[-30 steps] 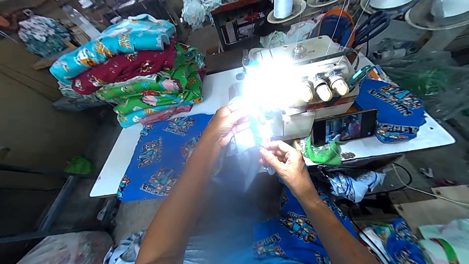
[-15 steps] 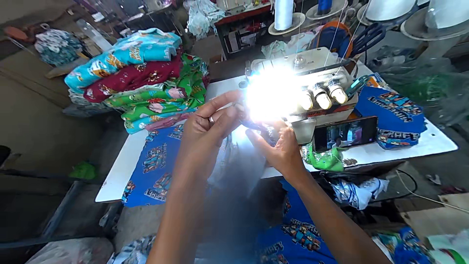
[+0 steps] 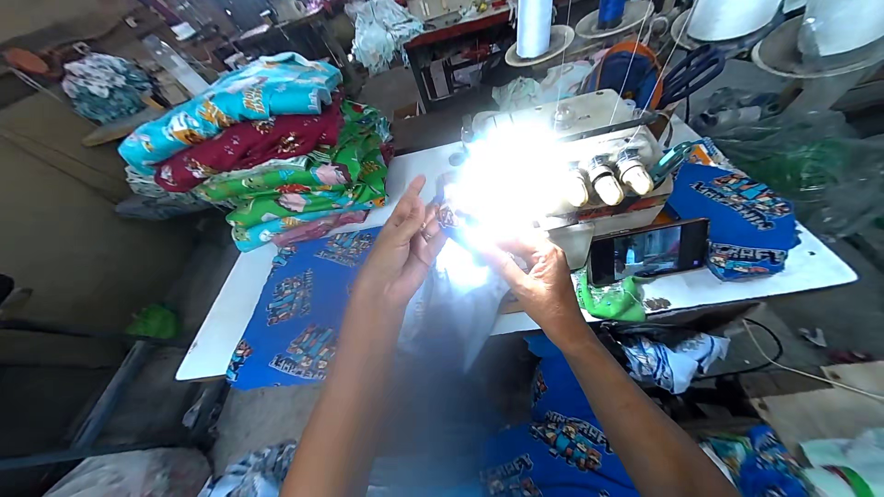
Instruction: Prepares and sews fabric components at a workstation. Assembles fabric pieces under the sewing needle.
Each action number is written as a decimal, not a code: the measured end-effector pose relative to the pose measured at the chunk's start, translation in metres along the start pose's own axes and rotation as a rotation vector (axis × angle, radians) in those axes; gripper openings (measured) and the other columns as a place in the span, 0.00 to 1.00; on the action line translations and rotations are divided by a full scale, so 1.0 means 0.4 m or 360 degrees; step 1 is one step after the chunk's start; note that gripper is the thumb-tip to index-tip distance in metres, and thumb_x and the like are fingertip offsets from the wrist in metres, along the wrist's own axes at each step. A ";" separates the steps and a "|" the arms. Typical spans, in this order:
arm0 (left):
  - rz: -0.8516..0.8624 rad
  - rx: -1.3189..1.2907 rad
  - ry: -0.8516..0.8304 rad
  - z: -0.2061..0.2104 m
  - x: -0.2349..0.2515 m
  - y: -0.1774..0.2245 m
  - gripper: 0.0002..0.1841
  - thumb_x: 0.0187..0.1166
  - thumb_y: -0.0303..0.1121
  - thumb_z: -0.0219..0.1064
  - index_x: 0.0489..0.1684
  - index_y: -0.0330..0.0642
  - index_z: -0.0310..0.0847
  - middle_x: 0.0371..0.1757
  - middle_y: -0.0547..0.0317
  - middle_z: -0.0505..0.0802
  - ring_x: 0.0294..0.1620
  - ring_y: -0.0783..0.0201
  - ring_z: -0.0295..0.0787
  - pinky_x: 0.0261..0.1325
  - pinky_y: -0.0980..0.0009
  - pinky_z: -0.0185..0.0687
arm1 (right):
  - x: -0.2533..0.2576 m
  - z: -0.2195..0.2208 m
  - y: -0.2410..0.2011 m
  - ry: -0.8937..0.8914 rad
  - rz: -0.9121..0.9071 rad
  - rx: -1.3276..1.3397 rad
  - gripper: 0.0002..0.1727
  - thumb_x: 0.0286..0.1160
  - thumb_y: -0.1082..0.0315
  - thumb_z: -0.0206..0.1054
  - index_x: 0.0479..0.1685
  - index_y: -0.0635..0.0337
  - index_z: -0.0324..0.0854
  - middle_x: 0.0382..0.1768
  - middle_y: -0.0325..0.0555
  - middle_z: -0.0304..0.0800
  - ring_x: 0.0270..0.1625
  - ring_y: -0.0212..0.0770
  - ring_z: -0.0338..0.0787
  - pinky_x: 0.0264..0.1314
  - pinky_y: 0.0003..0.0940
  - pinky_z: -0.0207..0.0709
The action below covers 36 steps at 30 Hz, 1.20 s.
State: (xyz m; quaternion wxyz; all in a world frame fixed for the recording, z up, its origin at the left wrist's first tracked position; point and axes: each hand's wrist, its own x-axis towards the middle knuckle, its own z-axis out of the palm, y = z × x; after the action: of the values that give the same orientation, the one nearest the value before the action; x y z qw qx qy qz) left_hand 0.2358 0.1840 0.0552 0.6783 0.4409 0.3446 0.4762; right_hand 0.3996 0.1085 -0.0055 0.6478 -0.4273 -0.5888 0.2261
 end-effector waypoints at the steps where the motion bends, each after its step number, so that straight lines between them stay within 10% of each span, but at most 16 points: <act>1: -0.0021 -0.0031 0.0002 -0.006 0.006 -0.008 0.20 0.95 0.31 0.43 0.83 0.55 0.61 0.57 0.67 0.89 0.50 0.76 0.91 0.53 0.82 0.87 | 0.000 -0.001 0.004 -0.0003 0.0014 -0.0011 0.06 0.80 0.67 0.69 0.46 0.58 0.88 0.38 0.35 0.92 0.41 0.20 0.89 0.46 0.17 0.82; 12: 0.0450 0.0335 -0.0187 0.034 -0.080 0.036 0.21 0.93 0.29 0.51 0.82 0.50 0.73 0.71 0.63 0.90 0.69 0.68 0.88 0.67 0.75 0.85 | 0.012 0.013 0.055 0.0059 -0.0062 -0.0090 0.05 0.76 0.70 0.73 0.43 0.60 0.88 0.39 0.38 0.92 0.41 0.22 0.89 0.47 0.17 0.83; 18: 0.0196 0.0170 -0.0142 0.027 -0.052 0.060 0.18 0.94 0.32 0.48 0.74 0.53 0.77 0.62 0.65 0.92 0.56 0.71 0.93 0.56 0.77 0.90 | 0.003 0.012 0.070 0.0083 -0.0043 -0.0055 0.05 0.76 0.70 0.73 0.45 0.61 0.87 0.40 0.38 0.92 0.44 0.22 0.90 0.51 0.18 0.83; 31: 0.0302 0.0184 -0.0099 0.037 -0.092 0.047 0.20 0.95 0.31 0.48 0.81 0.51 0.73 0.71 0.63 0.89 0.61 0.70 0.92 0.57 0.77 0.89 | -0.004 -0.009 0.049 0.0053 -0.0012 -0.0088 0.10 0.79 0.72 0.69 0.54 0.62 0.87 0.43 0.42 0.94 0.44 0.26 0.93 0.51 0.22 0.86; 36: 0.0678 0.0692 -0.0332 0.057 -0.168 0.000 0.26 0.88 0.52 0.59 0.80 0.50 0.76 0.69 0.68 0.90 0.65 0.68 0.89 0.71 0.70 0.84 | -0.030 -0.042 -0.069 -0.0108 -0.0039 -0.0148 0.12 0.77 0.66 0.72 0.54 0.61 0.90 0.48 0.42 0.94 0.48 0.26 0.92 0.52 0.22 0.85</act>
State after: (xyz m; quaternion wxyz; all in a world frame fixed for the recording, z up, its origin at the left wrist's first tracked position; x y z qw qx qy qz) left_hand 0.2354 0.1138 0.0670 0.4849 0.6843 0.2668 0.4748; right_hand 0.4075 0.0795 0.0115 0.6095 -0.4418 -0.6255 0.2050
